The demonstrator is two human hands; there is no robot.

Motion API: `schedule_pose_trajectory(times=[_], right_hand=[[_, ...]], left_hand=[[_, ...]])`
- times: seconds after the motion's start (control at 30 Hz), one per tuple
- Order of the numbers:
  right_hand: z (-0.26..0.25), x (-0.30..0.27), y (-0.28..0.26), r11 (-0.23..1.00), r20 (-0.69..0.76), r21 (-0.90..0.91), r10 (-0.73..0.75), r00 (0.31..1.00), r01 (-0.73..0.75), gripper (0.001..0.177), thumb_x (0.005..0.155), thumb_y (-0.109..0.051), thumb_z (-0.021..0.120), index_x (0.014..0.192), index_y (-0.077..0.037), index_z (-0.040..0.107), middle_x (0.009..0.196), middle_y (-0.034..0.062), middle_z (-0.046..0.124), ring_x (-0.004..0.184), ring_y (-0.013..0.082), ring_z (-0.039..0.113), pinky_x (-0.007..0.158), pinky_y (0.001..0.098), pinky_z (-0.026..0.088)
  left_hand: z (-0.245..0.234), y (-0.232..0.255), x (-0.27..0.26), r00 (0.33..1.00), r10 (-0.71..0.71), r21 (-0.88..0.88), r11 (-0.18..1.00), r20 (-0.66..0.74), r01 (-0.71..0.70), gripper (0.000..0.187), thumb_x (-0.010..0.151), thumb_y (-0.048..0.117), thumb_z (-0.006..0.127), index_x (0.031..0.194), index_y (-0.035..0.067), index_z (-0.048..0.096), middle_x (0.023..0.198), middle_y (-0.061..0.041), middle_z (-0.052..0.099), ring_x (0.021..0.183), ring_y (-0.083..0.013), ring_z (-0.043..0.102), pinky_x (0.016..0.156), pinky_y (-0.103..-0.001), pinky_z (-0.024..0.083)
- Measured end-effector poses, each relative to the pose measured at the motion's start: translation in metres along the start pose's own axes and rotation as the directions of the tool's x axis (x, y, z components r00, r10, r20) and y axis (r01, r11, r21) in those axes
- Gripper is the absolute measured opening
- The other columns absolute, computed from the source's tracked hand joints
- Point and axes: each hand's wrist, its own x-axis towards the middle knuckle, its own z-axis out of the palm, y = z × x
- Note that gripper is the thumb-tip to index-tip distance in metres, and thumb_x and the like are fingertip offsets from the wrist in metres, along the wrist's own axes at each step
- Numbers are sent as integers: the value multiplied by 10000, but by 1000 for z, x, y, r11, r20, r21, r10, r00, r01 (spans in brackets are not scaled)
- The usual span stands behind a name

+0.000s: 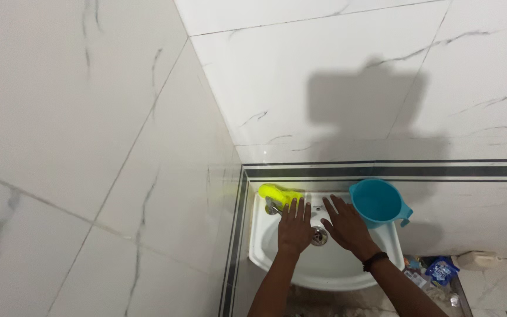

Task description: The person repeatedly wets a yellow sponge in a blue jug and scrubs the sink basin and faucet area. They rinse the sponge under running water and continue scrubbing the sink surface throughout the clip.

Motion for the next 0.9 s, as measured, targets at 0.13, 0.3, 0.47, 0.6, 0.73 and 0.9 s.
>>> schedule_pose_trajectory(times=[0.13,0.3,0.47,0.6,0.73,0.9], right_hand=[[1,2,0,999,-26,26,-23,999,23,668,972,-439,558,1509,-79,391,1535,194,436,1405,365,444,1135,488,386],[8,5,3,999,-35,32,-35,999,36,669,959,-424,566,1501,-72,395,1536,204,433,1394,366,444,1136,496,376],[9,11,5,999,-35,36,-39,999,41,672,971,-435,555,1506,-69,380,1526,211,437,1401,362,433,1126,483,383],[8,13,7,999,-39,32,-36,999,37,670,971,-435,546,1510,-72,382,1521,203,447,1413,351,434,1127,472,391],[5,17,6,1000,57,25,-12,998,10,678,986,-445,534,1525,-76,356,1546,200,415,1401,355,438,1131,468,396],[8,16,5,999,86,50,-18,996,14,680,988,-452,531,1529,-86,343,1555,200,395,1412,363,423,1142,475,389]], left_hand=[[-13,-3,-1,1000,2,-76,997,9,-1,726,971,489,606,1588,184,375,1686,-130,247,1570,-341,156,1263,-531,85],[-23,-6,0,999,28,-130,991,26,-24,493,972,468,621,1403,230,619,1702,-142,228,1578,-353,138,1263,-533,73],[-30,-9,9,996,11,-154,988,94,4,511,933,454,648,1391,230,621,1699,-129,196,1582,-339,98,1264,-527,36],[-18,-10,17,999,22,-133,991,47,-15,529,935,400,645,1423,204,600,1689,-140,203,1572,-345,108,1257,-527,37],[-9,-10,24,999,32,-115,993,0,-32,421,952,325,613,1351,199,659,1687,-157,216,1572,-350,122,1256,-526,45],[-22,-11,24,995,40,-144,989,94,-26,312,1026,310,534,1046,140,795,1715,-146,210,1593,-360,119,1279,-533,57]])
